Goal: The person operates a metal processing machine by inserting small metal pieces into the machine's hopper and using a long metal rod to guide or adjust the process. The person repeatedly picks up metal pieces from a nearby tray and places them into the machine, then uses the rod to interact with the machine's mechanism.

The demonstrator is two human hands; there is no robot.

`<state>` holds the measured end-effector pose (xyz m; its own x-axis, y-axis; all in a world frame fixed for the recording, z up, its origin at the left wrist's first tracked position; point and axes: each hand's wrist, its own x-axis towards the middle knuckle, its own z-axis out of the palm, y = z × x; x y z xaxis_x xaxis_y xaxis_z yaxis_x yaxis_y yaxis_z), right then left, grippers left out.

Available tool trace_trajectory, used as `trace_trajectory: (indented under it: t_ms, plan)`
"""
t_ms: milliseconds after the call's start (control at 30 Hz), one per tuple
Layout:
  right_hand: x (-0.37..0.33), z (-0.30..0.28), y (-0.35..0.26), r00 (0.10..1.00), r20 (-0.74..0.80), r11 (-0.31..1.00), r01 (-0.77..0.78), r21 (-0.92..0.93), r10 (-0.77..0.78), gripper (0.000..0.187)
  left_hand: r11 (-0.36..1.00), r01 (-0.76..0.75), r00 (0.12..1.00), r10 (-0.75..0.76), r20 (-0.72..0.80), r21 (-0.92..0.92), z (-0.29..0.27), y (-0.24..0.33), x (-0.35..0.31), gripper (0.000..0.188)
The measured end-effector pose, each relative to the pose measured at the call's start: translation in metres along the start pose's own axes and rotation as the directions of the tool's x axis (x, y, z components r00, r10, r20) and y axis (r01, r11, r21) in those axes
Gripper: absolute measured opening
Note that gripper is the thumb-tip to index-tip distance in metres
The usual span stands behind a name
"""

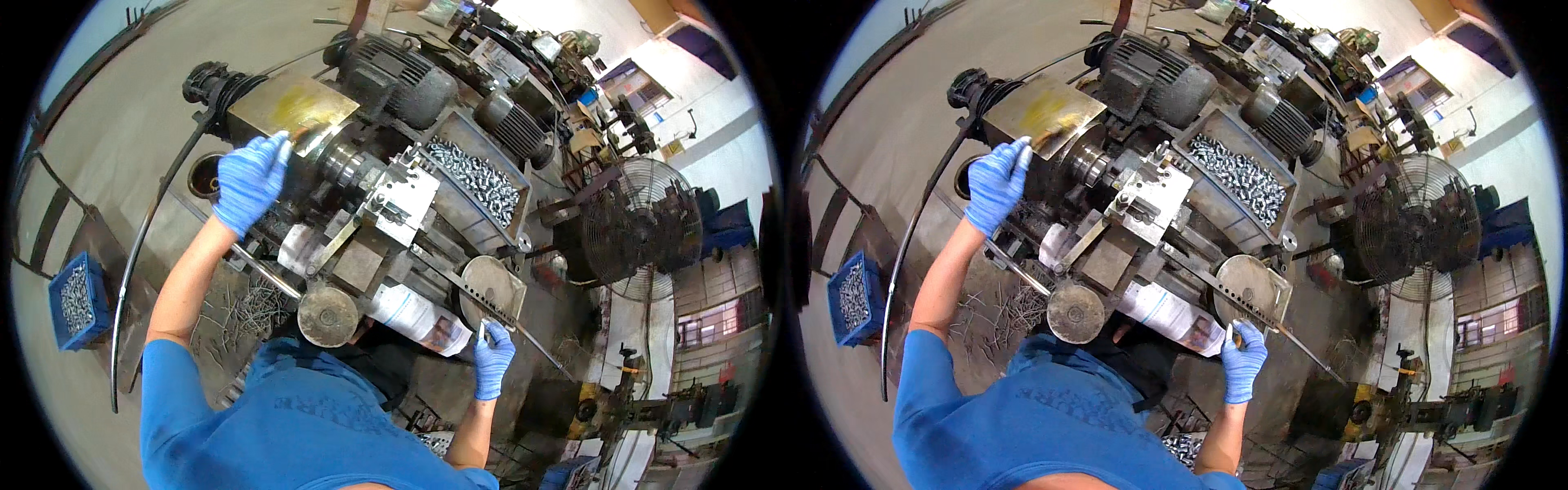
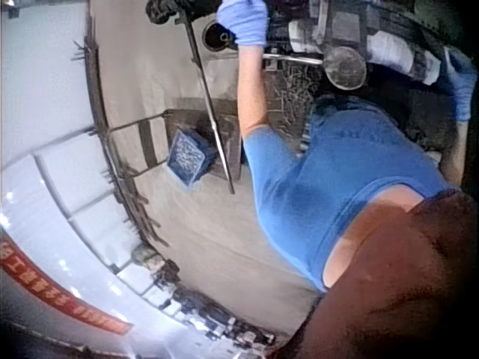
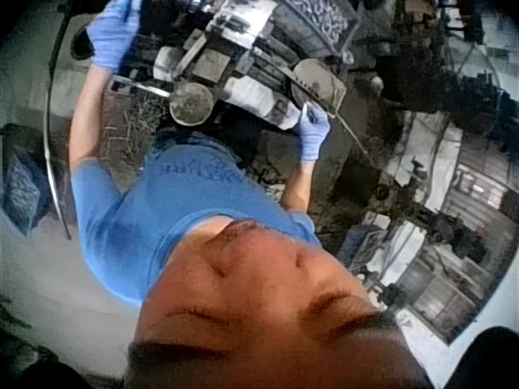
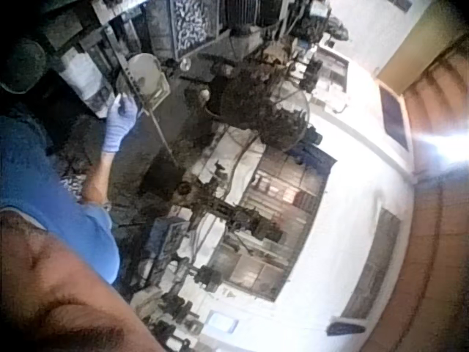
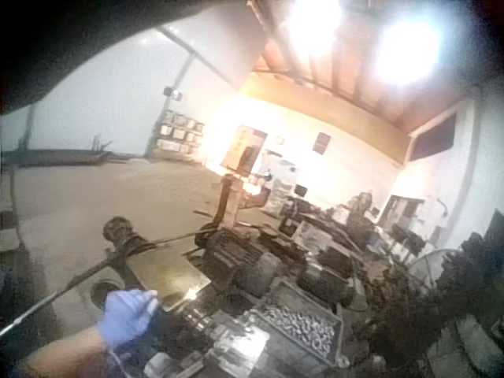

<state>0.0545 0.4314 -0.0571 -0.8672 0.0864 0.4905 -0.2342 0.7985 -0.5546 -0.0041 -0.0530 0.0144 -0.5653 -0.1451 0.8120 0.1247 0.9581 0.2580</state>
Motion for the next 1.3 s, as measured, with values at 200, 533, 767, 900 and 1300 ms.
trace_trajectory:
  t_ms: [200, 533, 767, 900, 1300]
  plan:
    - [-0.024, -0.029, 0.011, 0.992, -0.074, 0.988, -0.107, -0.109, 0.100, 0.012, 0.988, 0.128, 0.966, -0.103, 0.238, -0.090, 0.014, -0.012, 0.011, 0.027]
    - [-0.131, -0.140, 0.085, 0.693, -0.437, 0.713, -0.685, -0.152, 0.573, 0.023, 0.780, 0.496, 0.867, -0.421, 0.266, -0.383, -0.025, -0.015, -0.048, 0.041]
    - [-0.276, -0.160, 0.131, 0.388, -0.105, 0.314, -0.853, -0.417, 0.916, 0.032, 0.891, 0.420, 0.732, -0.220, 0.645, -0.173, 0.048, -0.033, -0.141, 0.033]
    - [-0.275, -0.109, 0.107, 0.194, 0.139, 0.235, -0.681, -0.693, 0.971, 0.043, 0.859, 0.492, 0.646, -0.251, 0.721, -0.142, 0.047, -0.053, -0.142, 0.035]
    - [-0.266, -0.094, 0.111, 0.146, 0.095, 0.165, -0.603, -0.781, 0.985, 0.050, 0.816, 0.565, 0.578, -0.289, 0.763, -0.118, 0.032, -0.023, -0.123, 0.030]
